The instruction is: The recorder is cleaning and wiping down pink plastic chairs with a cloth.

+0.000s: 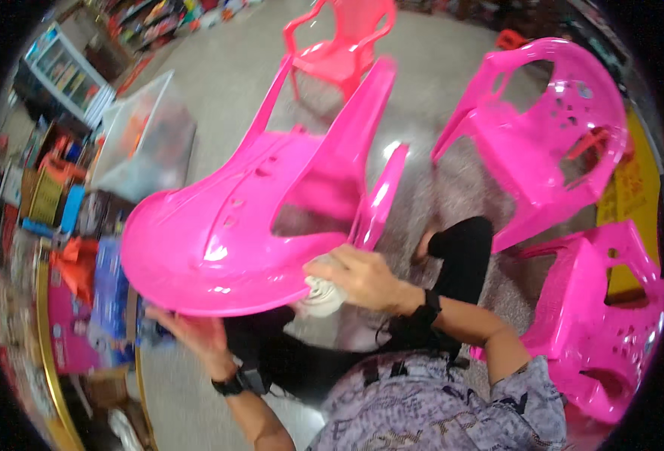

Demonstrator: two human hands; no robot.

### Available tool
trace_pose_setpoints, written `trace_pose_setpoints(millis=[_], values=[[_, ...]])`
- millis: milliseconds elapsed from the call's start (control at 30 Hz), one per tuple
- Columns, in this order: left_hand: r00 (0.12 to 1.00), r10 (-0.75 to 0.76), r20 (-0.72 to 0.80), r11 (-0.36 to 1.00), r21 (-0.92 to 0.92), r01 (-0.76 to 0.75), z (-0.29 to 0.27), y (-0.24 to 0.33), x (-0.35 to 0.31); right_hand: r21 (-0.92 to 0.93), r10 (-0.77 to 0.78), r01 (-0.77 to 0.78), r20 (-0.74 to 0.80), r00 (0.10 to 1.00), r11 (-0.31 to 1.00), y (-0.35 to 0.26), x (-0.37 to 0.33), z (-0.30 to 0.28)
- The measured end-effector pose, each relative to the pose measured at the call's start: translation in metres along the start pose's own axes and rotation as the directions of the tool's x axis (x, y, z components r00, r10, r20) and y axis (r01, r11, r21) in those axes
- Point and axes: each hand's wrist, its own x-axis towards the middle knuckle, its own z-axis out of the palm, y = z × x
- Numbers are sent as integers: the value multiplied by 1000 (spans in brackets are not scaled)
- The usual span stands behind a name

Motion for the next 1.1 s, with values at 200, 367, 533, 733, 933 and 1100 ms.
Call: trace_pose_setpoints(millis=[200, 367, 533, 733, 933, 1100], values=[[972, -45, -231, 996, 59, 60, -19, -3, -26, 20, -54, 53, 27, 998, 998, -2, 1, 1], [964, -196, -181, 980, 10, 201, -8, -13, -44, 73, 9, -20, 146, 989, 997, 16, -28, -25], [984, -149, -100, 988, 15, 152, 5, -8, -40, 145, 103, -138, 227, 968, 980, 3, -55, -24], [968, -97, -231, 994, 33, 107, 3, -5, -19, 262, 39, -148, 380, 924, 954, -15, -46, -10], [968, -71, -241, 993, 74, 92, -16, -6, -15, 494, 208, -546, 584, 785, 677, 5, -43, -9], [948, -61, -312, 991, 90, 94, -44, 9, 10, 533, 665, -775, 446, 599, 340, 46, -48, -4]])
